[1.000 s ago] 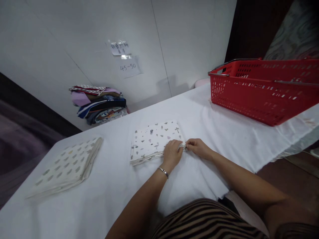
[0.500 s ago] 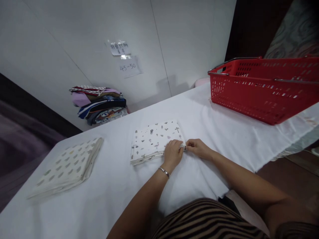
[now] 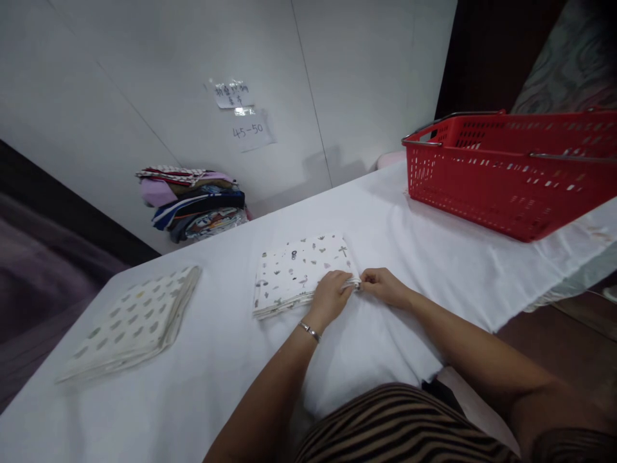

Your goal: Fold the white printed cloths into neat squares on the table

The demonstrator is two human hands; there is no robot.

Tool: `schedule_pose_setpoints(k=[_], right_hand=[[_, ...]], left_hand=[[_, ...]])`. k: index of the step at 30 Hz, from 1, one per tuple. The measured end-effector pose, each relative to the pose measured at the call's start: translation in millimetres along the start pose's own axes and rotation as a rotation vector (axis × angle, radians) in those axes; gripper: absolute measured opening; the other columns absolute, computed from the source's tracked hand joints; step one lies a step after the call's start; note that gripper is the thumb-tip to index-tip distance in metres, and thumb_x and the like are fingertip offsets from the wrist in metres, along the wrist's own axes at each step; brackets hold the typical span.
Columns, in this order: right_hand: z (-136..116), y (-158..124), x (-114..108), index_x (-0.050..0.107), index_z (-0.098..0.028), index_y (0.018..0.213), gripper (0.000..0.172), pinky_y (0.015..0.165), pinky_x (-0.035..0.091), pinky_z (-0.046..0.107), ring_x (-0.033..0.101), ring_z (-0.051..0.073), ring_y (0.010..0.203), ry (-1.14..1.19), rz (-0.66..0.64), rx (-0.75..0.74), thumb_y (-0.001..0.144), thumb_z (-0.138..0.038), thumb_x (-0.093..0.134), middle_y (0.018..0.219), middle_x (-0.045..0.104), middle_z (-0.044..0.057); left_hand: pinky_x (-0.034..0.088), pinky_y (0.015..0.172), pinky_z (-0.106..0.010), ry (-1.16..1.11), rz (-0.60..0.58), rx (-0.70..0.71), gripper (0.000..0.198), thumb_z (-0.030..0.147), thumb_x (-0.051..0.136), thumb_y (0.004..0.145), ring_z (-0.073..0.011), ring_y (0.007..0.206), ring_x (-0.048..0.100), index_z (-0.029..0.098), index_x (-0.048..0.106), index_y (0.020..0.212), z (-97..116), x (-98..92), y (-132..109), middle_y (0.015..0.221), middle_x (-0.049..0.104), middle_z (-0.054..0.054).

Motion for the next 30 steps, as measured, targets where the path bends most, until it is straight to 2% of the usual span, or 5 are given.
schedule_pose_setpoints(k=[7,13,23,27,30], right_hand=[[-3.5,-0.8,-1.4,0.059,-0.016,0.070,0.016,0.050,0.031,0.022,0.040,0.009,0.055,-0.043,0.005,0.000,0.074,-0.032,0.056,0.059,0.050,-0.004],[-5.5,-1.7,-0.9,0.056,-0.017,0.068,0.018,0.050,0.031,0.022,0.039,0.009,0.055,0.009,0.001,0.010,0.074,-0.033,0.057,0.058,0.047,-0.004],[-6.6,-2.6,-2.0,0.057,-0.018,0.072,0.023,0.054,0.034,0.023,0.043,0.011,0.059,-0.055,0.005,-0.020,0.076,-0.040,0.058,0.062,0.052,-0.003],[-8.6,-3.0,-1.9,0.058,-0.018,0.072,0.022,0.054,0.034,0.024,0.044,0.011,0.058,-0.092,0.004,-0.018,0.076,-0.039,0.058,0.062,0.053,-0.003],[-11.7,-3.8,-1.6,0.058,-0.018,0.071,0.022,0.054,0.034,0.024,0.046,0.011,0.058,-0.151,0.018,-0.008,0.075,-0.040,0.058,0.062,0.055,-0.003]], left_hand=[[0.044,0.081,-0.032,0.134,0.008,0.047,0.019,0.024,0.052,0.088,-0.0181,0.093,0.054,0.020,0.060,0.105,6.5,1.0,1.9,0.098,0.062,-0.004],[0.041,0.079,-0.036,0.304,0.004,0.118,0.019,0.022,0.049,0.088,-0.0207,0.094,0.053,0.020,0.058,0.105,14.6,3.3,1.3,0.099,0.061,-0.006],[0.040,0.076,-0.034,0.338,0.001,0.112,0.014,0.021,0.048,0.090,-0.0199,0.090,0.052,0.020,0.059,0.098,14.5,5.1,3.3,0.093,0.060,-0.005],[0.041,0.075,-0.033,0.292,0.017,0.101,0.014,0.020,0.049,0.089,-0.0189,0.088,0.053,0.020,0.062,0.095,13.3,4.5,4.4,0.090,0.061,-0.005],[0.042,0.074,-0.031,0.241,-0.021,0.061,0.014,0.021,0.051,0.089,-0.0176,0.085,0.054,0.021,0.065,0.092,11.4,2.9,7.8,0.086,0.061,-0.004]])
Point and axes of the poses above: each hand's wrist, its own y-axis towards the middle knuckle, its own x-axis out of the palm, z = x × y, the point moved 4 cm from there along y, towards the middle knuckle
